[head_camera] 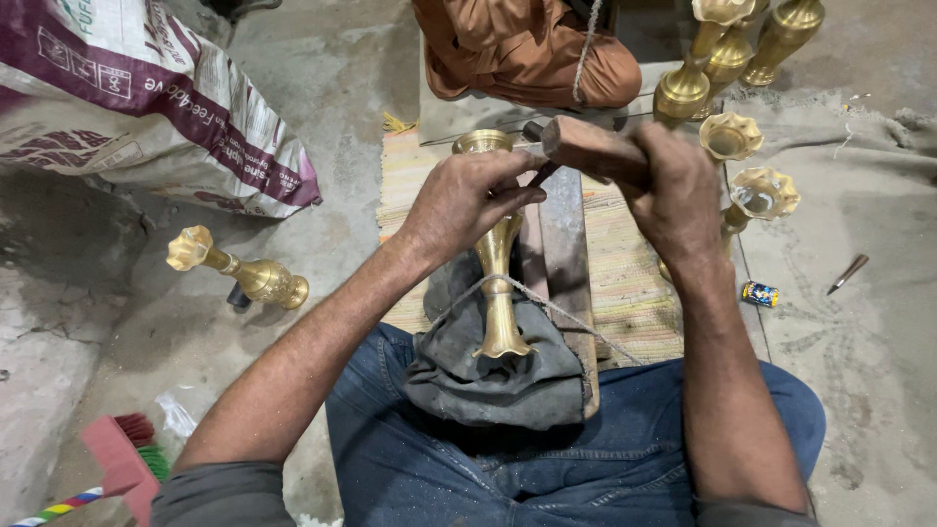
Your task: The person sits on the floor with a brass vase held upright on a cloth pad and chases decorative patterns into its surface, holding a chisel against the metal and striking it with a wooden mallet. They reposition the vase and rotate it to work on different areas of the design.
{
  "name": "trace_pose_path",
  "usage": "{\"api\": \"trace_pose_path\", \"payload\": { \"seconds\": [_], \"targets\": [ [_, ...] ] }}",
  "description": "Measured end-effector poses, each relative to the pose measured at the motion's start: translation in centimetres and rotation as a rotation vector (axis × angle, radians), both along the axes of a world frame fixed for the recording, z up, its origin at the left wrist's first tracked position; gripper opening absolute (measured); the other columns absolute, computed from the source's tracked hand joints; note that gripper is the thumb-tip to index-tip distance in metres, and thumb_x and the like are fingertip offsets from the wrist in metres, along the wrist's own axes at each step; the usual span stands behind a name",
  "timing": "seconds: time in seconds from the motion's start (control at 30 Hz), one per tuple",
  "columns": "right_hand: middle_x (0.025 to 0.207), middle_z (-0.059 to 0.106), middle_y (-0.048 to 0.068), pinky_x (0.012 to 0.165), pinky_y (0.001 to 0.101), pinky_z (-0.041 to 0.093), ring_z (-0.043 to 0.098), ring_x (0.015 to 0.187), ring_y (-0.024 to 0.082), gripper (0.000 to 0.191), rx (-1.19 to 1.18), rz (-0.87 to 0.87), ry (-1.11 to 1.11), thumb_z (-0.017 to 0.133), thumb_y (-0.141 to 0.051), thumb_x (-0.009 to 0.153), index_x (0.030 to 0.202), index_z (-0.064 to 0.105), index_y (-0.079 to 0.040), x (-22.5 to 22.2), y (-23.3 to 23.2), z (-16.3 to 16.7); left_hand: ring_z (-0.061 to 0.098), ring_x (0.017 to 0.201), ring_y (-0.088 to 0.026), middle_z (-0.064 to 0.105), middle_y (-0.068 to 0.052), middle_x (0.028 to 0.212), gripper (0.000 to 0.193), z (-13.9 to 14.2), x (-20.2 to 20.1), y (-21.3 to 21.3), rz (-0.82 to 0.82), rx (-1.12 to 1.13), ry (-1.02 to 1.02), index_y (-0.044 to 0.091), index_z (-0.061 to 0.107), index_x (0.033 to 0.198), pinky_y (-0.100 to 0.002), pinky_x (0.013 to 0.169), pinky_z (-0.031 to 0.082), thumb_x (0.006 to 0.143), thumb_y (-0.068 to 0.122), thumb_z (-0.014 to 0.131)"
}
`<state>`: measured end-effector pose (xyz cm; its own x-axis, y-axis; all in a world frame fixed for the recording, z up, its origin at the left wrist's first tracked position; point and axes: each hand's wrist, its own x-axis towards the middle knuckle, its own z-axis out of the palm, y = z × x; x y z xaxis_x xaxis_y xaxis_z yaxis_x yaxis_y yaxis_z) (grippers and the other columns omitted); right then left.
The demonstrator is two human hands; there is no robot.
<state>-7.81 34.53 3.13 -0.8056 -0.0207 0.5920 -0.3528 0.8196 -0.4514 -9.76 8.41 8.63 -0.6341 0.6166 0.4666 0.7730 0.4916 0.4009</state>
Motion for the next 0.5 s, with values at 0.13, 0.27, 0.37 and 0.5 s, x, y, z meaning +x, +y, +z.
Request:
{"api": "trace_pose_path", "payload": {
  "seconds": [0.13, 0.27, 0.37, 0.5],
  "targets": [
    [0.115, 0.073, 0.014, 0.088, 0.0392, 0.063, 0.074, 0.101, 0.025, 0.031, -0.352, 0.156, -0.080, 0.077, -0.009, 0.098, 0.123, 0.060, -0.004, -0.14, -0.10, 0.02, 0.073, 0.086, -0.027, 0.074, -0.009, 0.101, 0.037, -0.42, -0.27, -0.27, -0.047, 0.013, 0.085, 0.010, 0.068, 0.129, -0.040, 0.077, 0.059, 0.097, 0.027, 0.076],
    [0.111, 0.073, 0.015, 0.083, 0.0407, 0.062, 0.073, 0.098, 0.025, 0.026, -0.108, 0.079, 0.050, 0.076, -0.011, 0.100, 0.120, 0.062, -0.005, -0.36, -0.19, -0.05, 0.076, 0.083, -0.017, 0.076, -0.005, 0.101, 0.037, -0.73, -0.59, -0.07, -0.026, 0.003, -0.025, 0.013, 0.068, 0.128, -0.035, 0.078, 0.063, 0.095, 0.028, 0.075],
    [0.110, 0.071, 0.014, 0.082, 0.0400, 0.062, 0.071, 0.096, 0.023, 0.029, -0.228, 0.181, 0.014, 0.074, -0.012, 0.097, 0.122, 0.061, -0.005, -0.21, -0.23, -0.06, 0.077, 0.084, -0.016, 0.076, -0.005, 0.098, 0.037, -0.74, -0.52, -0.14, 0.000, 0.016, -0.087, 0.014, 0.069, 0.127, -0.034, 0.077, 0.063, 0.094, 0.028, 0.076],
    [0.101, 0.073, 0.013, 0.077, 0.0408, 0.061, 0.070, 0.089, 0.024, 0.029, -0.215, 0.039, -0.086, 0.080, -0.016, 0.098, 0.117, 0.061, -0.005, -0.19, -0.32, 0.27, 0.076, 0.083, -0.018, 0.074, -0.007, 0.096, 0.036, -0.51, -0.52, -0.40, -0.017, 0.006, -0.020, 0.011, 0.069, 0.127, -0.035, 0.076, 0.062, 0.096, 0.026, 0.077]
  ]
}}
